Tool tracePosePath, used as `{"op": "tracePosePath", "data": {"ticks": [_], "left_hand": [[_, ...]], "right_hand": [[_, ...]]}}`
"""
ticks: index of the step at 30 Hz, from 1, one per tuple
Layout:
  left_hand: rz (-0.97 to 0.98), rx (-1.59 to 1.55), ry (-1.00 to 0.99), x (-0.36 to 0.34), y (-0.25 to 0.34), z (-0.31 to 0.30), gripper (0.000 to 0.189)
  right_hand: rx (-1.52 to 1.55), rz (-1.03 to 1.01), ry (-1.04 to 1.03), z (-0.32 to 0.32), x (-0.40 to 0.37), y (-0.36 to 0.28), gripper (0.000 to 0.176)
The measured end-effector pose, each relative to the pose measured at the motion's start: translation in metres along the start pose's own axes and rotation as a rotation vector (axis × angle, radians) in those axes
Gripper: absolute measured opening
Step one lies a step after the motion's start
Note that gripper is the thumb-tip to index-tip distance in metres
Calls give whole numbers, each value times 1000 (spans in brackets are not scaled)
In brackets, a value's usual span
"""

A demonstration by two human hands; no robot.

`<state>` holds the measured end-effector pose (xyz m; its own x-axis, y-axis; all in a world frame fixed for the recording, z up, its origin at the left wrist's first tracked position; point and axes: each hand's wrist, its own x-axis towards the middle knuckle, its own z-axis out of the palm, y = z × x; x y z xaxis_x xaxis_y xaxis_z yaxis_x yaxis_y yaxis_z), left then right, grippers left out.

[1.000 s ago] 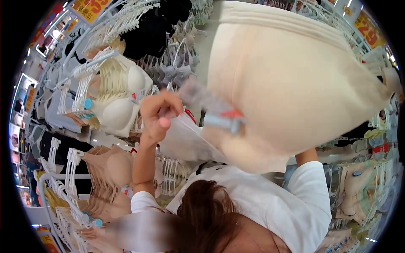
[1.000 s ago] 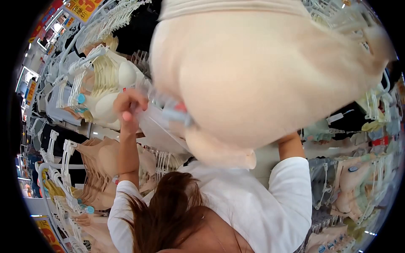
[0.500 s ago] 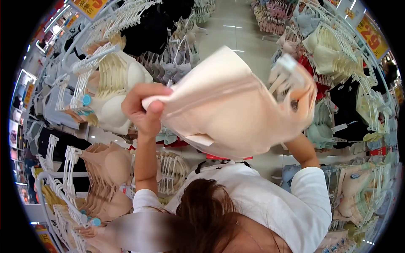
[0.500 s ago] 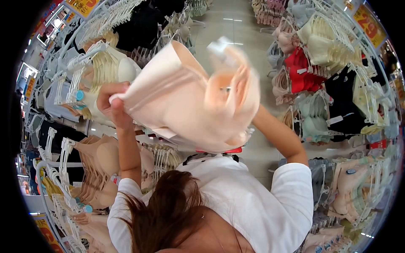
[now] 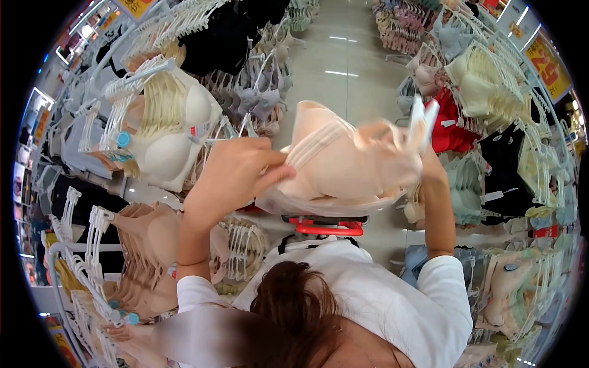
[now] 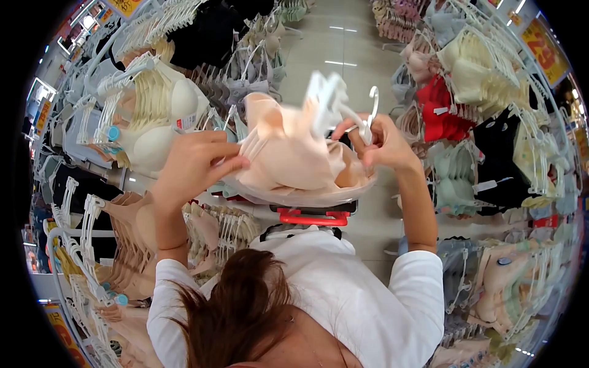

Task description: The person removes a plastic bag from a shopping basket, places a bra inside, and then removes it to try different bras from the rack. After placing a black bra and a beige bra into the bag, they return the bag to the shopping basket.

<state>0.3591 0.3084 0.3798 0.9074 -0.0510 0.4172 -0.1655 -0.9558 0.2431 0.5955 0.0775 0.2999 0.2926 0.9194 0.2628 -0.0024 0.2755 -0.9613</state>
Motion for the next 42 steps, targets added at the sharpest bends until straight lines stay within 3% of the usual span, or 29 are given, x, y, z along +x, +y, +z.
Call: {"op": "tracePosePath", "data": {"ticks": [1,3,7,9,10,12,13,15,17,20,21,23,26,27,32,35,37,39,42], "left_hand": [[-2,0,3,3,2,5,22],[-164,33,313,11,6,15,25],[-265,102,451,19,-2,23,22],[-241,-20,457,21,-16,27,19],[-239,-17,458,20,-18,25,19],[-254,-288,150,21,-22,21,17],[-249,-287,151,20,-22,21,17],[-110,-441,-59,18,-23,24,14],[-20,-384,-140,19,-22,24,13],[-76,-257,-388,17,-15,35,18],[-69,-260,-388,17,-12,40,18],[-42,21,-504,18,-8,49,21],[-18,-95,-605,33,-1,30,23],[-33,-159,-684,36,-3,24,24],[270,-819,-276,32,0,16,21],[394,-1062,-110,31,12,26,20],[397,-1103,-17,32,20,33,21],[374,-1043,57,33,25,32,22],[427,-1028,149,30,32,26,22]], "right_hand": [[-51,-58,61,-1,-2,9,66],[-263,21,32,-4,3,6,57],[-357,109,132,16,6,-30,42],[-309,277,139,28,9,-46,26],[-259,144,197,34,9,-41,17],[-395,125,153,23,5,-32,18],[-531,113,107,16,1,-29,19],[-575,164,45,7,3,-30,19],[-609,31,7,1,3,-30,15],[-518,-36,-5,6,3,-27,14],[-439,-59,-24,11,4,-28,14],[-432,1,-185,18,7,-33,13],[-191,119,-285,28,5,-35,12],[-277,94,-321,22,2,-27,11],[-279,211,-613,9,-2,-12,18],[-264,271,-540,10,-1,-1,21],[-189,238,-535,11,2,12,24],[-214,278,-705,13,6,18,25],[-140,332,-781,22,14,22,27]]}}
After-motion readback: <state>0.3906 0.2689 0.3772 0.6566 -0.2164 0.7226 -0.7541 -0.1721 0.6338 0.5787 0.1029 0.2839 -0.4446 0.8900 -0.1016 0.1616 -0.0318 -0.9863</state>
